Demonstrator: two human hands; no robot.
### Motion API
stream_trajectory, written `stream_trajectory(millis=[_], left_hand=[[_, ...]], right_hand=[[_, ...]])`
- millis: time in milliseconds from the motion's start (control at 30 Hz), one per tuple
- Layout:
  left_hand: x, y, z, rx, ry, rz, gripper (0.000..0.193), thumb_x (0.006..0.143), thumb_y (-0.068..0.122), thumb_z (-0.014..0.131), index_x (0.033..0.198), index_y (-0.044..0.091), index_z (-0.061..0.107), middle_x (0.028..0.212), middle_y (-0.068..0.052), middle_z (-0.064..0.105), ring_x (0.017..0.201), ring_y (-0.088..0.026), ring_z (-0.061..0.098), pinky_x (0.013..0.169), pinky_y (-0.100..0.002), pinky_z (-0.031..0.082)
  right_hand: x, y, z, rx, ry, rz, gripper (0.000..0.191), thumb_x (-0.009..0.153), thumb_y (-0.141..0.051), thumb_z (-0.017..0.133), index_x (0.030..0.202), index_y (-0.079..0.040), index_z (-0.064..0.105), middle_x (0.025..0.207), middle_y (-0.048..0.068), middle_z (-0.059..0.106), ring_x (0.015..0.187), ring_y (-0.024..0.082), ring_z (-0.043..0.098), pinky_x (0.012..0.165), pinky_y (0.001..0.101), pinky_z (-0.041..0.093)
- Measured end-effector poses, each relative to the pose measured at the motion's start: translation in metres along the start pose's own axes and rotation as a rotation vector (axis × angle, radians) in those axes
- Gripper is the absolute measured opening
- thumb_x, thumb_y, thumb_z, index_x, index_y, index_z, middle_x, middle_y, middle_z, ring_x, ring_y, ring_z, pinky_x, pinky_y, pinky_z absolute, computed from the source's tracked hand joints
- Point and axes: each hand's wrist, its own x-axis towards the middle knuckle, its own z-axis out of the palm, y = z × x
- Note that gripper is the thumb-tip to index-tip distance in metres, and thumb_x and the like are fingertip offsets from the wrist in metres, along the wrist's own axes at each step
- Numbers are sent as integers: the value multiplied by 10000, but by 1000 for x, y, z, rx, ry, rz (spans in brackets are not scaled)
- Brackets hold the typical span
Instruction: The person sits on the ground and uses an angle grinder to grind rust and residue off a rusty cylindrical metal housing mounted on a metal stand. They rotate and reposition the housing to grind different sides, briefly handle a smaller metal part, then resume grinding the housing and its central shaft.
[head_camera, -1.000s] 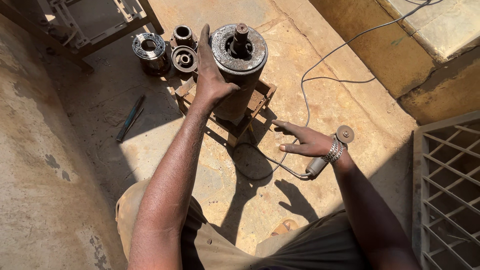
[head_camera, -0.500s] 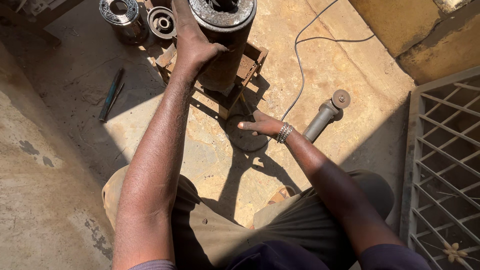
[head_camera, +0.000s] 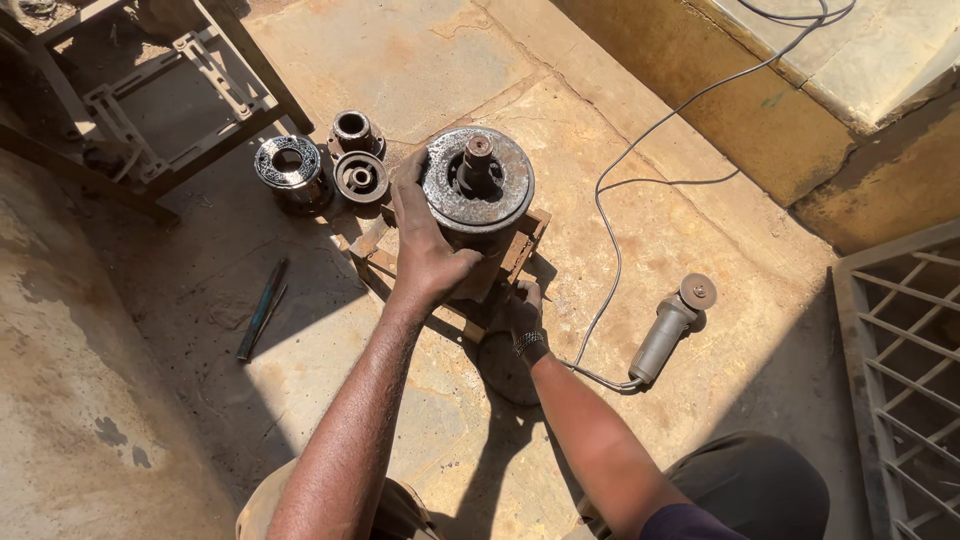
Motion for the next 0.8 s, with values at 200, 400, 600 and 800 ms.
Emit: stream_trajectory(millis=[200,400,600,800], left_hand=[[-1,-9,4,53,-32,-28,1261,488,39,748,1587,74,131,1534,-246,281,1510,-420,297,1292,-536,266],[0,-6,4,11,-28,-34,1262,500,-23,747,1597,81,134,1559,-240,255,1535,-403,239,1298,-528,238],[3,-5,4,39,-12,-29,1267,469,-2,800,1568,82,175,1524,-215,284,1494,-389,277,1283,-508,257],[4,-8,8,-10,15,-5,1263,477,28,815,1576,62,194,1530,-222,302,1488,-393,309,1283,-503,289]], right_hand=[[-54,43,-45,-1211,-715,-15,851,856,-512,727,1557,-281,304,1613,136,112,1463,391,84,1149,638,254],[-64,74,-125,-1649,-1219,-610,635,906,-346,647,1513,-294,468,1665,87,280,1503,312,260,1177,621,258],[-26,73,-212,-2035,-1355,-12,441,918,-209,640,1358,-196,626,1380,90,601,1315,285,538,1108,518,400],[-38,51,-227,-1907,-1038,64,526,835,-192,723,1337,-119,583,1264,122,589,1171,311,578,986,475,465]])
